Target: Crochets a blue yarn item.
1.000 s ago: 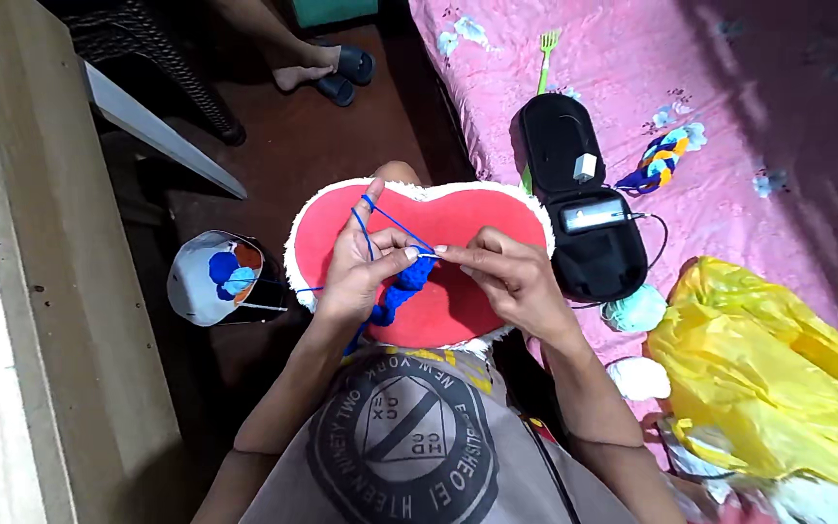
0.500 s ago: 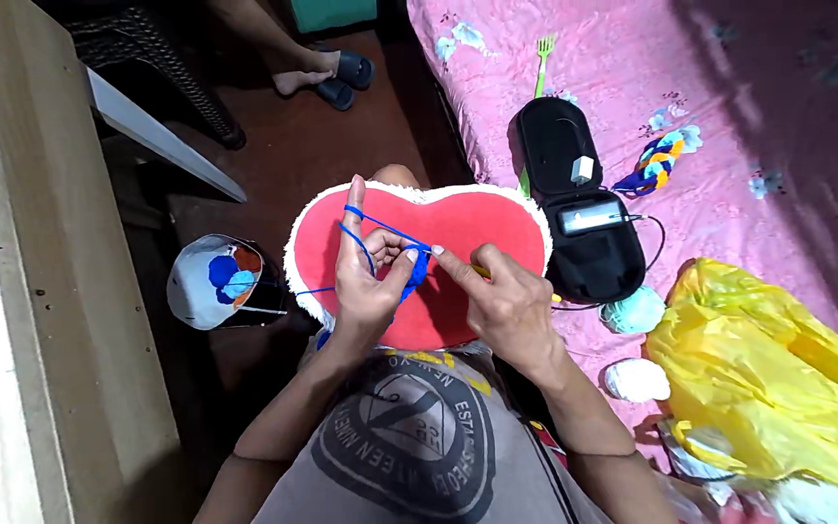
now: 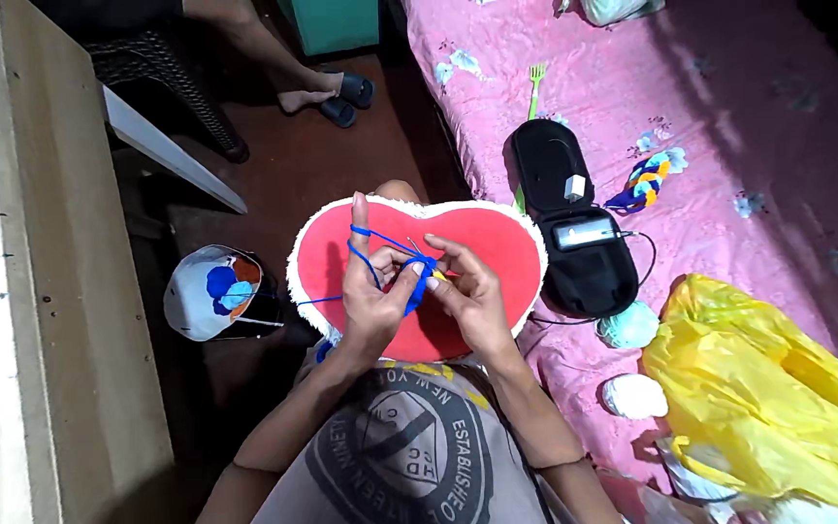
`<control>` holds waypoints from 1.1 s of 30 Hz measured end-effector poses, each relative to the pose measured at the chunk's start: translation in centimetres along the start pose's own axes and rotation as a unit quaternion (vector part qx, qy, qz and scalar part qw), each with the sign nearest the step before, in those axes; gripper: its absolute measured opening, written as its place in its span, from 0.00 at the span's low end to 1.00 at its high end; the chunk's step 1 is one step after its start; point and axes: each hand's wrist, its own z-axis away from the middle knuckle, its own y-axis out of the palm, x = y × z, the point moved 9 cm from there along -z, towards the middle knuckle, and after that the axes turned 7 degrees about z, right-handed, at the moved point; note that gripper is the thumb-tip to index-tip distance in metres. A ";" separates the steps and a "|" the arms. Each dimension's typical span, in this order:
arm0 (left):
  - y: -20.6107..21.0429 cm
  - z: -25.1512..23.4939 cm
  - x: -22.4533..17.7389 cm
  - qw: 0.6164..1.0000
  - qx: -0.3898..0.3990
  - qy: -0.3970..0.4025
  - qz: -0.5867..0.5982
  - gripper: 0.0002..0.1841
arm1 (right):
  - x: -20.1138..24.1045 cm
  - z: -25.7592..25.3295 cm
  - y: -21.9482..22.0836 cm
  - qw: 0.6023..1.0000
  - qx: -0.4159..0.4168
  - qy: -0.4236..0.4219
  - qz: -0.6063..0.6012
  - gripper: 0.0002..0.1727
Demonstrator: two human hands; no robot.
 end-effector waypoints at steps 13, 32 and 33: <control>-0.2 -0.7 -0.3 0.995 0.057 -0.055 -0.062 0.46 | 3.8 0.7 -3.3 0.926 0.010 -0.185 0.330 0.12; 0.5 0.6 -2.7 0.981 0.025 0.182 -0.068 0.33 | 1.3 -1.2 -0.1 0.983 0.077 0.003 -0.164 0.12; 0.3 0.5 -2.8 0.985 0.016 0.166 -0.045 0.33 | 1.0 -1.2 0.1 0.979 0.076 -0.003 -0.188 0.13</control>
